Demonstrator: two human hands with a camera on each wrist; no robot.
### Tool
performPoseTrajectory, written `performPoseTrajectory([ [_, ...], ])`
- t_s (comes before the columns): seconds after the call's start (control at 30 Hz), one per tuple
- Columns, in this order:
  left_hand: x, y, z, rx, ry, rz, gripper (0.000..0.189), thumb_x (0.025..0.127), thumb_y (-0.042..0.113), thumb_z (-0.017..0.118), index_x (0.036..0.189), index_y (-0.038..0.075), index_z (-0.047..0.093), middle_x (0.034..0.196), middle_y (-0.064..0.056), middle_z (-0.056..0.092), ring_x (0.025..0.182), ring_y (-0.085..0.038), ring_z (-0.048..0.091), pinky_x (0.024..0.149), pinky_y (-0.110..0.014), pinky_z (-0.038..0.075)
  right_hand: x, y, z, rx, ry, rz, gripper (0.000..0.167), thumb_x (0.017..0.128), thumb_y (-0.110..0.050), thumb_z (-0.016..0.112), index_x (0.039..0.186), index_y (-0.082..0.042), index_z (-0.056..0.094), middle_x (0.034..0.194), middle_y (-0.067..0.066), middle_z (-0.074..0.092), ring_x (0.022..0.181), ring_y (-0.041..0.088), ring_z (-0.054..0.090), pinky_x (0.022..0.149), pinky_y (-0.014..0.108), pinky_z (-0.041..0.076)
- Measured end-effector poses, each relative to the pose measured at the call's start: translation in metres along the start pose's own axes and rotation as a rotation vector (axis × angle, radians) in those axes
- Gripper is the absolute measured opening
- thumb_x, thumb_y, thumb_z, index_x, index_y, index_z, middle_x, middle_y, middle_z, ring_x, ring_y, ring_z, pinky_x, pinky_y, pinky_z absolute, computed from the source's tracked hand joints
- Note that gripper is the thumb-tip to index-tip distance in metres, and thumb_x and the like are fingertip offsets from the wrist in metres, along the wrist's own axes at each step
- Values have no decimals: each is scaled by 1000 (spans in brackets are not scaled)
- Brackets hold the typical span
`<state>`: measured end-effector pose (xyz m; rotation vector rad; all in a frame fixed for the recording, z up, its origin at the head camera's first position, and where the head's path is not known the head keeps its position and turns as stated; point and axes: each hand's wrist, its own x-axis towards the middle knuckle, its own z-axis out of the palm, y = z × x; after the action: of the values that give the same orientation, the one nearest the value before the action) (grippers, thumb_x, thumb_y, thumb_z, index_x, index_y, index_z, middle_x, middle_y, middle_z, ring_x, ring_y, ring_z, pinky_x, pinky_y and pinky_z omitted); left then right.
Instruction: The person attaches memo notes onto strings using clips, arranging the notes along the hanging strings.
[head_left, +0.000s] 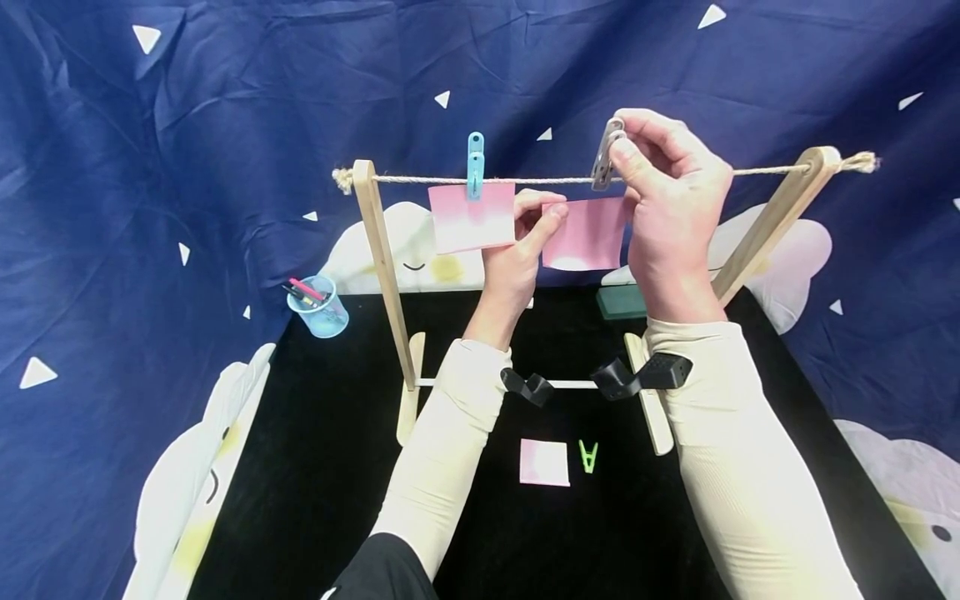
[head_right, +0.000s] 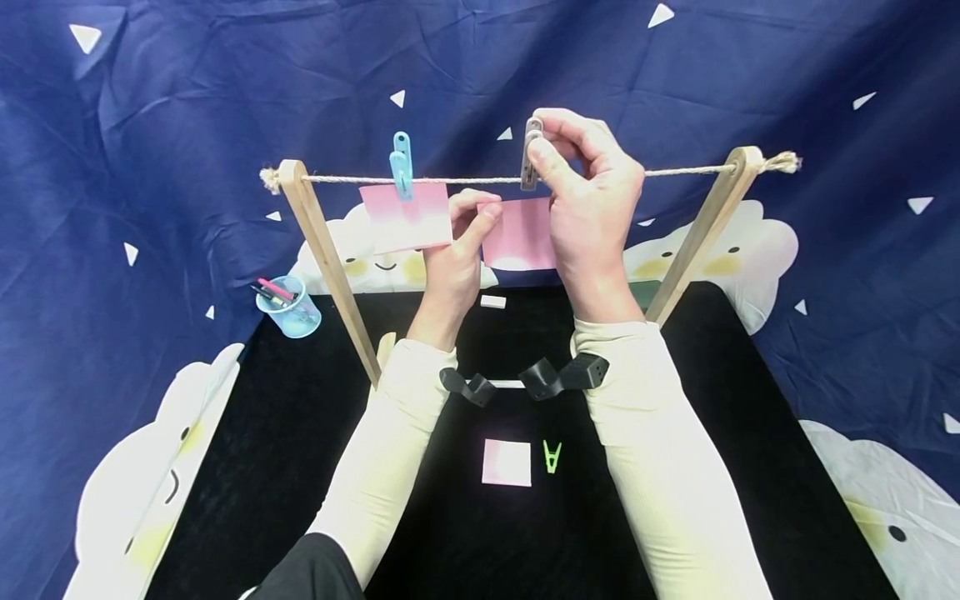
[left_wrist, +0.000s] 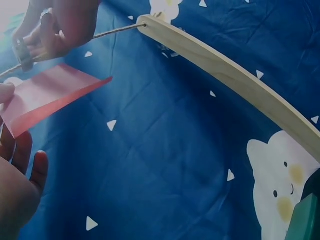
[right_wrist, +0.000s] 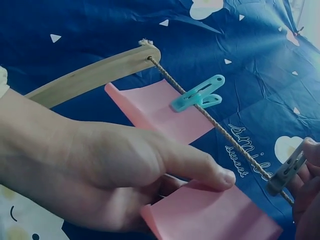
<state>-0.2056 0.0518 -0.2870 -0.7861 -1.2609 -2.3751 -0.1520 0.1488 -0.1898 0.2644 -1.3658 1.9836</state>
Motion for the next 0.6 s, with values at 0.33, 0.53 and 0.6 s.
performPoseTrajectory([
  [0.33, 1, 4, 3, -67, 35, -3, 16, 86, -20, 62, 99, -28, 57, 82, 3, 70, 79, -9, 59, 72, -21, 46, -4, 3, -4, -76, -23, -3, 20, 84, 17, 68, 94, 2, 78, 86, 4, 71, 75, 13, 65, 65, 20, 51],
  [0.53, 2, 6, 3, -58, 59, -5, 12, 84, -22, 62, 96, -26, 60, 83, 7, 71, 80, -8, 60, 72, -21, 47, -6, 3, -4, -95, -27, 11, 19, 84, 16, 68, 94, 2, 77, 86, 4, 71, 74, 12, 66, 66, 20, 53],
  [0.6, 2, 7, 3, -47, 57, -13, 16, 84, -22, 61, 98, -29, 57, 82, 11, 71, 79, -7, 59, 72, -20, 46, -6, 3, -3, -90, -25, 18, 19, 84, 16, 68, 94, 3, 77, 86, 5, 71, 73, 12, 66, 65, 19, 53],
])
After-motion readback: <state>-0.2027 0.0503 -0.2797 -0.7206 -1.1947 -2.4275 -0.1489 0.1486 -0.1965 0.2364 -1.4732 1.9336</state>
